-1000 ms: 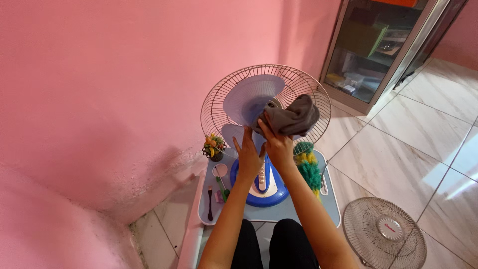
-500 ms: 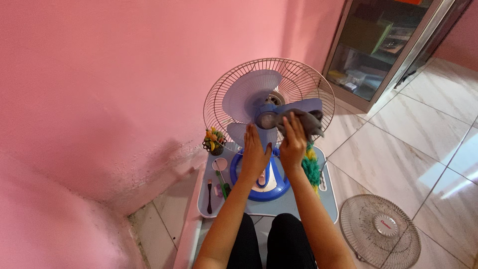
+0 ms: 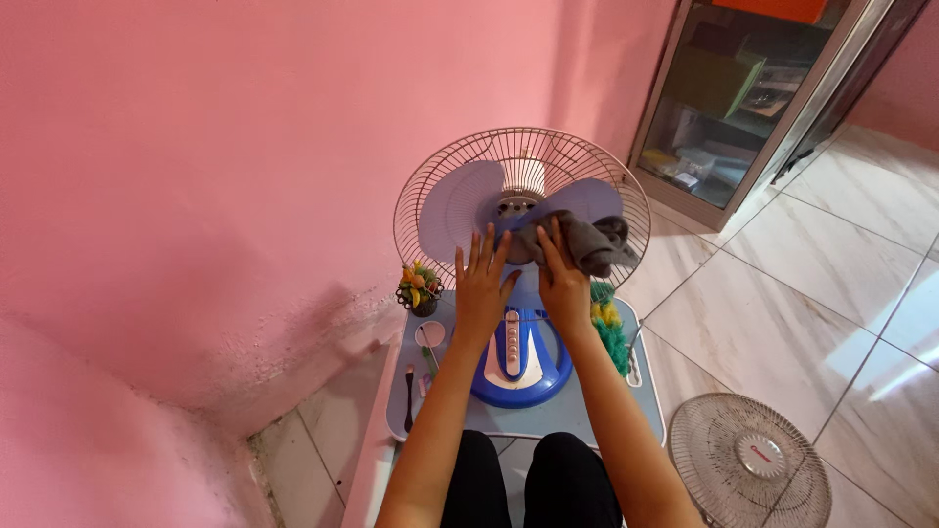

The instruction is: The person wipes the fan blades with a cloth, then uses a screwdriver to loosen and remove the front grill. They detach the grill ring and reattach it to the fan, securing it with the screwdriver.

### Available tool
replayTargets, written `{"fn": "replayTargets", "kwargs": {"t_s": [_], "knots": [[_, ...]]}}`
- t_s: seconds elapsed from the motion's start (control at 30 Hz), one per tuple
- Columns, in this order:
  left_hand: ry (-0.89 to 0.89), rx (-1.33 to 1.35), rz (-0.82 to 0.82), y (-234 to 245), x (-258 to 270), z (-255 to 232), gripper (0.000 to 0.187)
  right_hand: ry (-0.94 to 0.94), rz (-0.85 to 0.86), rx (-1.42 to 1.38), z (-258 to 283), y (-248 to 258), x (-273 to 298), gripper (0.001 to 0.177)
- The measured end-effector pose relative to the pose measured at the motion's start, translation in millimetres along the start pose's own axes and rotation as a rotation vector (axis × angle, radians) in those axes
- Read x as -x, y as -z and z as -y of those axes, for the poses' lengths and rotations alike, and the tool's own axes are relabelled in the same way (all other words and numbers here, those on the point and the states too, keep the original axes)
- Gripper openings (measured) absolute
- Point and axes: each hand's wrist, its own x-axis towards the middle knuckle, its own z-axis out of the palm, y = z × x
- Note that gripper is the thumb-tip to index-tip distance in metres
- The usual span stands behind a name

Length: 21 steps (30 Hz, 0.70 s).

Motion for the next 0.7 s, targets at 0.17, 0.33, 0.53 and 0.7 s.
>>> {"fn": "replayTargets", "kwargs": {"t_s": [0.17,0.33,0.53,0.7], "knots": [[0.010,-0.043,-0.035,-15,6,2,0.068,-0.098,-0.018,-0.022,-15,-5,14,0.055],[0.045,0.022,-0.019,-6,9,-12,0.072,-0.115,-0.189,0.025,-16,-4,15,0.056],[-0.026,0.019,-0.046,3,-13,-16,0.078,0.022,-0.242,0.069,1,6,-14,0.050],[0.020,0.032,0.031,-11,-23,4,0.080,0.022,-0.098,0.255,-4,2,-43,0.049]]}}
